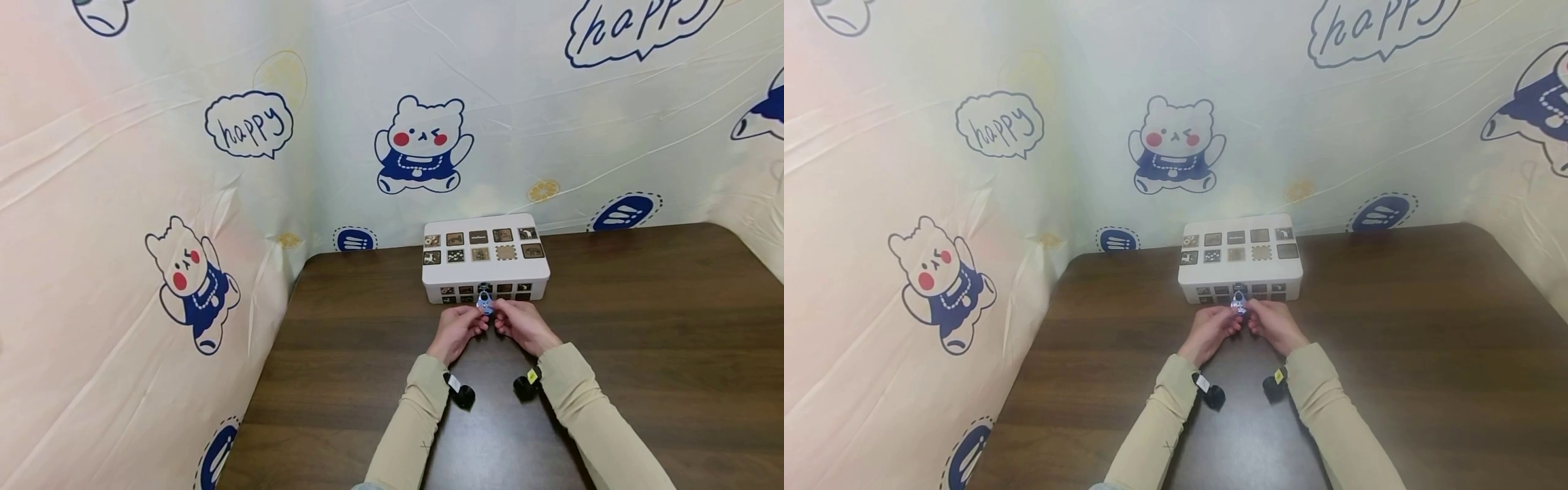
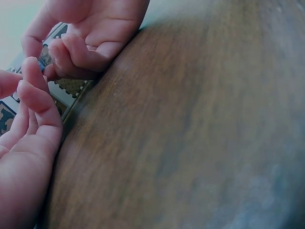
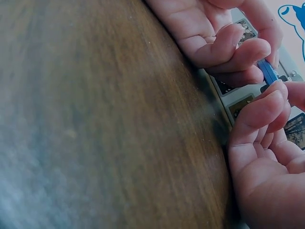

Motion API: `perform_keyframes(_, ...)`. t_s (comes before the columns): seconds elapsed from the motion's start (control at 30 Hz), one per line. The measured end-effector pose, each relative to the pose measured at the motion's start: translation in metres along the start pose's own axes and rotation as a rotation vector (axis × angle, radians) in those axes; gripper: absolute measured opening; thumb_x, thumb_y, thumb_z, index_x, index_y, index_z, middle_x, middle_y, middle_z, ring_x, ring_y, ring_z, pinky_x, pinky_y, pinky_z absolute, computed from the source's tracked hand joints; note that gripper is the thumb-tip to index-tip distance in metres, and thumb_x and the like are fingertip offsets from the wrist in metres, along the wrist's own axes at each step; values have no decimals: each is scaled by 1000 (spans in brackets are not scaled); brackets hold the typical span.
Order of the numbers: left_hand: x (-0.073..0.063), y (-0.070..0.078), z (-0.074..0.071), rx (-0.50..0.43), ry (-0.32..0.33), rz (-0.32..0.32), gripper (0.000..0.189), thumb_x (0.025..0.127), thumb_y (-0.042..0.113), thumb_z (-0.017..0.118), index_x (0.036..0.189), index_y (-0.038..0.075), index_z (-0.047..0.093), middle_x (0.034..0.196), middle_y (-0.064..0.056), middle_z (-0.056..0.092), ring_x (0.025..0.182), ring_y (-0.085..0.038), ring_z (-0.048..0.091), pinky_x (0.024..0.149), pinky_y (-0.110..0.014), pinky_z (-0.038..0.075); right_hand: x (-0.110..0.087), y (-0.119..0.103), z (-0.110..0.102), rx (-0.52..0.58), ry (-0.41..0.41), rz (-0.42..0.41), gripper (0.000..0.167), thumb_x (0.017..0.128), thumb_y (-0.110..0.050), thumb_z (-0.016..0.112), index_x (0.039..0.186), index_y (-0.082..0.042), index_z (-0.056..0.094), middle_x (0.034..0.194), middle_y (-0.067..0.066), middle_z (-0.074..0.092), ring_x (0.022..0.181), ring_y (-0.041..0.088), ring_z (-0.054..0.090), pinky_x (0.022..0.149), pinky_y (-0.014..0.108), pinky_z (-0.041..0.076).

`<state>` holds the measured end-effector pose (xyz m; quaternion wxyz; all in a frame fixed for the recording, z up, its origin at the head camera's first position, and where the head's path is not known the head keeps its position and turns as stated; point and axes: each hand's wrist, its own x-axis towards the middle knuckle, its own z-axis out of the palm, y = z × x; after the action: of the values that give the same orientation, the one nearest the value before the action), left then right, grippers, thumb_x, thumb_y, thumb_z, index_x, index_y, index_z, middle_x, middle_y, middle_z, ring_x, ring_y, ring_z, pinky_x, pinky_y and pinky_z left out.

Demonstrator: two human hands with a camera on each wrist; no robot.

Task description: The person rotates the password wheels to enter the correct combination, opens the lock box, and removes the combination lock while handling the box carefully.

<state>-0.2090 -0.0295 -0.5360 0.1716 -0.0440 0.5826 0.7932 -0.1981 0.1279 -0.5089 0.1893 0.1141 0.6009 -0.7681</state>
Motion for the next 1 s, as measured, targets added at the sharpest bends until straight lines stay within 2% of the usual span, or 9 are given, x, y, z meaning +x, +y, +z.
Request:
perform_keyframes(0.17, 1, 0, 1, -7, 17, -9, 10, 88, 2, 61, 92, -4, 68, 70, -2, 66, 57, -8, 60, 52, -17, 48, 0, -2, 0, 31, -3, 19, 15, 95, -20, 54, 88, -7, 55, 67, -4, 51, 58, 6, 53, 53, 17, 47)
perform_keyframes(0.5, 1, -1, 1, 4, 9, -10, 12, 89, 3, 60, 93, -5, 68, 69, -2, 66, 57, -8, 60, 53, -18, 48, -1, -3, -2, 75, -31, 31, 21, 97, -21, 49, 81, -12, 57, 67, -6, 51, 58, 6, 52, 54, 18, 47)
perform_keyframes(0.73, -1, 1, 1, -14, 17, -18, 10, 88, 3, 61, 91, -4, 68, 70, -3, 66, 57, -9, 60, 52, -18, 49, -1, -3, -3, 72, -49, 30, 13, 96, -18, 52, 87, -10, 59, 68, -6, 53, 60, 5, 54, 55, 16, 47)
perform_keyframes(1.0, 0, 0, 1, -20, 14, -16, 11, 89, 2, 60, 92, -5, 68, 70, -3, 66, 57, -9, 61, 52, -18, 49, -4, -2, -3, 56, -83, -14, 6, 97, -12, 51, 95, -8, 55, 72, -4, 54, 62, 5, 53, 57, 15, 47)
